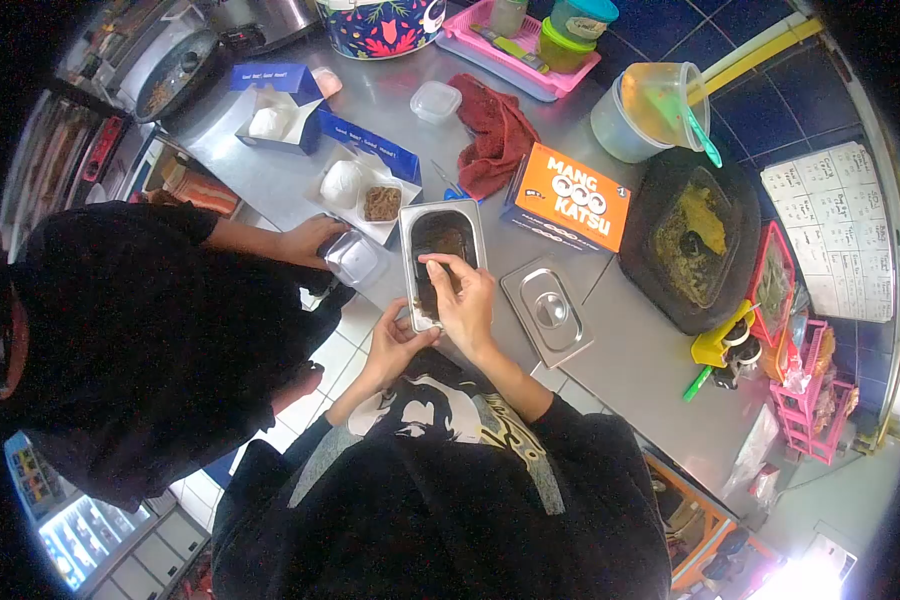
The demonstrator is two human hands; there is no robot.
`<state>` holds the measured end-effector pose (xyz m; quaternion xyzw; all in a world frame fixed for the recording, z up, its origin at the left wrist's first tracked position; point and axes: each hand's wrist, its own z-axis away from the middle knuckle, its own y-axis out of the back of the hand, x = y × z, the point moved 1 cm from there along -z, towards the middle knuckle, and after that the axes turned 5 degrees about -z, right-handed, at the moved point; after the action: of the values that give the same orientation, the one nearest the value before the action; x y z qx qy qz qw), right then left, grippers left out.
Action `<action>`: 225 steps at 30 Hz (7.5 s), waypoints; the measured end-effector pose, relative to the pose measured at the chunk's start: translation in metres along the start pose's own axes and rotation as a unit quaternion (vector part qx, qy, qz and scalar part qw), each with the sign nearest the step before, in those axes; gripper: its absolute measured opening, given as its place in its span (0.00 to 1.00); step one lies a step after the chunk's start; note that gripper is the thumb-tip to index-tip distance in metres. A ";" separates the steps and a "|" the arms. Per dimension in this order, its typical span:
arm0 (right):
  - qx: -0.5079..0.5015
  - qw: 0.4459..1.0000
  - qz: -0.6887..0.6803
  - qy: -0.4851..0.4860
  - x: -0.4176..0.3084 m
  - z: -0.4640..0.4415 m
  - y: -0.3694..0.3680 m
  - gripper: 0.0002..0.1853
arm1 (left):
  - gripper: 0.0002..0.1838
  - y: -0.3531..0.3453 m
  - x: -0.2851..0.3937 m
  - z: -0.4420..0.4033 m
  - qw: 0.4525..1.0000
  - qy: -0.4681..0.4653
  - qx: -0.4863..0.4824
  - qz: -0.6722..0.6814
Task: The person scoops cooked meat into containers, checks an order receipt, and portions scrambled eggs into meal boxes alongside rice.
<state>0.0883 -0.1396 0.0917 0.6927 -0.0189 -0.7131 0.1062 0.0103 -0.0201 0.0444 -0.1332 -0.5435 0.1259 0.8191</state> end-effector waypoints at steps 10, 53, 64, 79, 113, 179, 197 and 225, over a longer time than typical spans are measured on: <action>0.153 0.970 -0.189 -0.024 0.009 0.013 0.028 0.10 | 0.32 0.000 -0.006 0.000 1.000 -0.013 -0.003 0.017; 0.179 0.898 -0.400 -0.033 -0.022 0.006 0.094 0.12 | 0.44 0.023 0.113 -0.023 0.858 -0.335 0.087 -0.380; 0.170 0.964 -0.190 0.080 -0.073 0.009 0.076 0.09 | 0.52 -0.023 0.114 -0.044 0.813 -0.405 0.035 -0.417; 0.050 0.876 0.265 0.399 -0.082 0.022 0.058 0.09 | 0.50 -0.029 0.117 -0.040 0.846 -0.383 0.055 -0.366; 0.185 0.971 -0.072 0.134 -0.091 0.006 0.066 0.09 | 0.45 -0.030 0.121 -0.045 0.824 -0.442 0.097 -0.341; 0.022 0.904 0.387 0.180 -0.021 0.020 0.012 0.09 | 0.47 0.262 0.174 -0.295 0.629 -0.091 0.302 -0.710; -0.064 0.856 0.472 0.203 -0.021 0.026 0.016 0.13 | 0.30 0.240 0.198 -0.264 0.679 -0.182 0.313 -0.638; 0.088 0.922 0.376 -0.028 -0.052 0.043 0.079 0.08 | 0.22 0.040 0.016 -0.003 0.999 0.033 0.026 -0.021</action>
<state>0.0567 -0.2130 0.1579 0.6212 -0.3434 -0.6353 0.3044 0.0173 0.0226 0.0431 -0.1047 -0.5156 0.1176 0.8422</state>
